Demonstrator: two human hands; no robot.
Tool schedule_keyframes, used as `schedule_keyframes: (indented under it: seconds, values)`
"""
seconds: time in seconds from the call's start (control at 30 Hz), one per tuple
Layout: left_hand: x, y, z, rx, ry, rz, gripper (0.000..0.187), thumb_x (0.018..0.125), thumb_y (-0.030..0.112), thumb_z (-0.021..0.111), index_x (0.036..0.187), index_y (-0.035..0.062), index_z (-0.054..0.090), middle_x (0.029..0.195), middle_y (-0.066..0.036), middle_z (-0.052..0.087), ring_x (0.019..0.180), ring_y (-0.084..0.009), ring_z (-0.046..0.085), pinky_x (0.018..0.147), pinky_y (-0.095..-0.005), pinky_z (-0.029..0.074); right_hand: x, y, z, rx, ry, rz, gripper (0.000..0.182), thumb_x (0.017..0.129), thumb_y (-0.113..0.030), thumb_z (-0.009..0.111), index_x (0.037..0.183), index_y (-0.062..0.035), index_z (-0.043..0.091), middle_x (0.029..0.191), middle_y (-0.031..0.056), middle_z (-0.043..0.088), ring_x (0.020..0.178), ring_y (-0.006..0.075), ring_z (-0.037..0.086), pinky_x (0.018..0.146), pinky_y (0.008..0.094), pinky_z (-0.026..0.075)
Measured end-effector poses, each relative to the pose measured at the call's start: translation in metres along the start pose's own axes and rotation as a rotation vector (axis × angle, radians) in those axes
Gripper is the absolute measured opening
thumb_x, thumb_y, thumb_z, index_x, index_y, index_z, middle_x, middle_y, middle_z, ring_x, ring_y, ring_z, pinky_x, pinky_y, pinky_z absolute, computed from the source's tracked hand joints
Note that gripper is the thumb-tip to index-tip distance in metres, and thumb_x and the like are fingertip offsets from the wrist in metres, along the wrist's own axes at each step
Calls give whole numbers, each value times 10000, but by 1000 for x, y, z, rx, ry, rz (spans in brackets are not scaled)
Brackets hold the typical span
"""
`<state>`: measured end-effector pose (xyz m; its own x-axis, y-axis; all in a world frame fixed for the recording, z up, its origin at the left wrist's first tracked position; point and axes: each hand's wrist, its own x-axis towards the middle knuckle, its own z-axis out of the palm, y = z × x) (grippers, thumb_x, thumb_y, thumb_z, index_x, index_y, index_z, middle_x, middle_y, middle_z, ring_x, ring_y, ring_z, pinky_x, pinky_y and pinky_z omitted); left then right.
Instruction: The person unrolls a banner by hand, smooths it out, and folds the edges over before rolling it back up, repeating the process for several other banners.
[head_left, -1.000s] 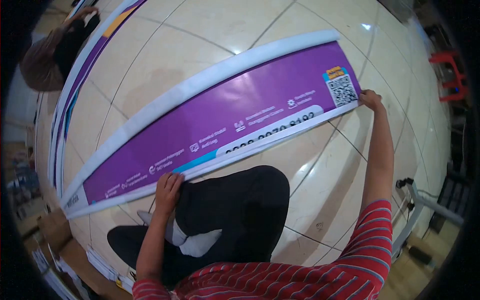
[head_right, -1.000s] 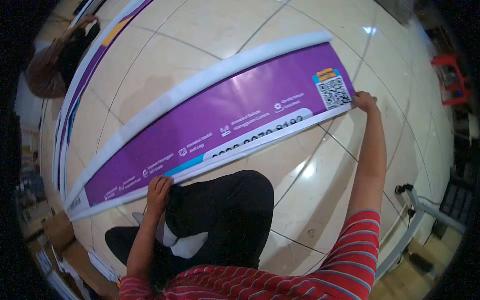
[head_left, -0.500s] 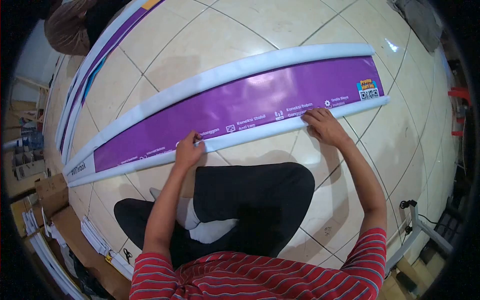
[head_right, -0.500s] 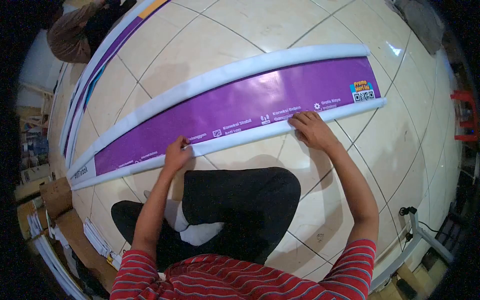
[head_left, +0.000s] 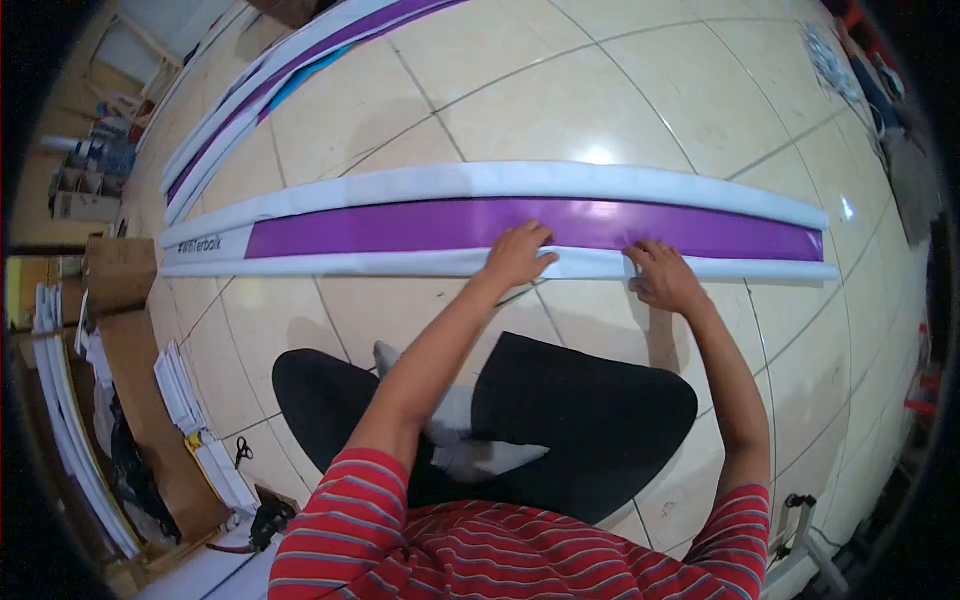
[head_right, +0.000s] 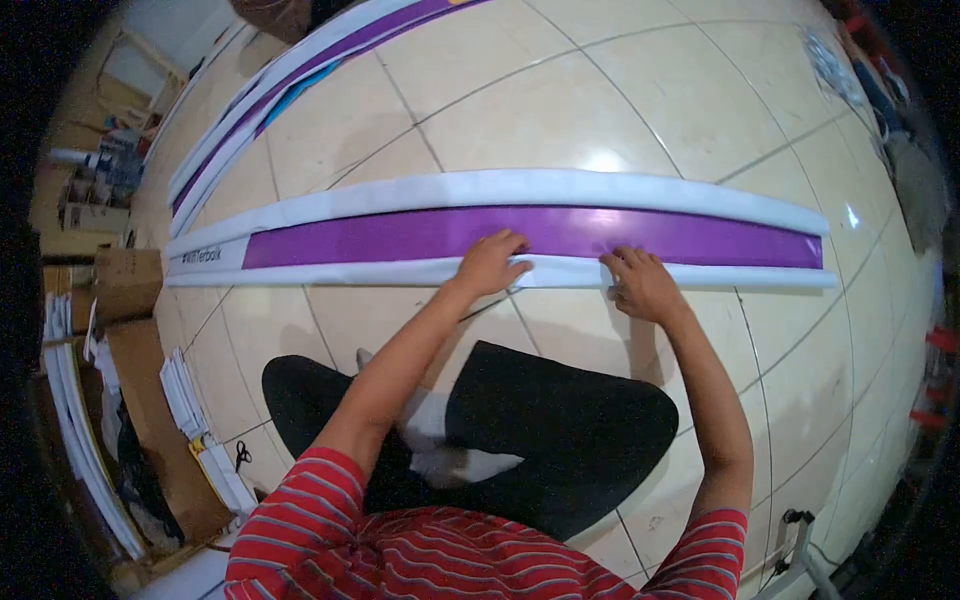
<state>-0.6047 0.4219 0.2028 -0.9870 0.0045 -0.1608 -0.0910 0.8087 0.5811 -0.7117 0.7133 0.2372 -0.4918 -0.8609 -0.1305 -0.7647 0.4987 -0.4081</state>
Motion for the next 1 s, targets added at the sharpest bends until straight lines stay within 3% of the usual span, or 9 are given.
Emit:
schedule_keyframes:
  seconds: [0.1,0.33,0.43,0.53,0.63,0.77,0.87,0.9,1.0]
  values:
    - [-2,-8,1,109,222,83,383,825,317,689,1105,62,633,1154,-150,617,1139,-350,545,916,-460,447,30,-16,20,-157,68,0,535,728,-99,677,1242,-49,540,1197,184,563,1115,355,537,963,496,423]
    - [-72,-103,-52,215,230,498,421,803,312,702,1144,73,641,1165,-165,591,1086,-335,553,901,-442,449,89,23,20,85,-383,238,376,713,-143,638,1085,-86,642,1042,110,643,1052,340,597,904,465,468]
    - [-84,-152,-96,60,134,206,387,806,398,716,985,58,669,944,-112,670,909,-332,622,806,-443,482,100,-7,-4,117,-384,372,484,652,-125,673,1129,-73,612,1077,157,631,1104,372,568,900,511,460]
    - [-67,-159,-117,252,34,-34,424,796,435,724,944,45,650,869,-108,673,837,-332,631,779,-431,493,104,-57,3,-150,-74,75,689,616,-160,719,1261,-92,489,1155,186,567,1139,378,534,930,519,439]
    - [-51,-157,-112,232,330,144,412,813,424,711,923,34,638,921,-115,670,876,-331,627,778,-429,492,111,-49,34,-227,37,119,516,687,-133,710,1162,-73,519,1044,146,569,1047,351,548,931,511,425]
    - [-103,-164,-132,281,326,213,513,737,355,746,1118,35,618,1167,-188,594,1101,-369,555,921,-448,462,58,-4,44,-399,166,185,420,732,-111,654,1130,-88,521,1032,144,554,1059,333,542,931,521,407]
    - [-162,-246,-149,365,223,153,586,659,212,742,1192,25,585,1214,-202,562,1145,-382,523,977,-463,432,-27,74,44,-507,102,339,500,705,-151,726,1158,-73,530,1101,147,528,1137,329,500,1055,515,282]
    - [-181,-268,-158,430,229,120,596,638,166,738,1192,16,576,1209,-197,564,1135,-379,527,969,-460,436,-47,59,14,-467,16,477,419,757,-73,596,1170,-103,533,1135,129,530,1154,335,491,1058,557,267]
    - [-220,-295,-192,569,-5,-83,541,625,71,707,1142,15,557,1117,-168,579,1067,-364,541,927,-450,448,-107,80,6,-514,19,546,444,808,-54,553,1249,-45,502,1228,174,522,1168,376,488,1023,547,336]
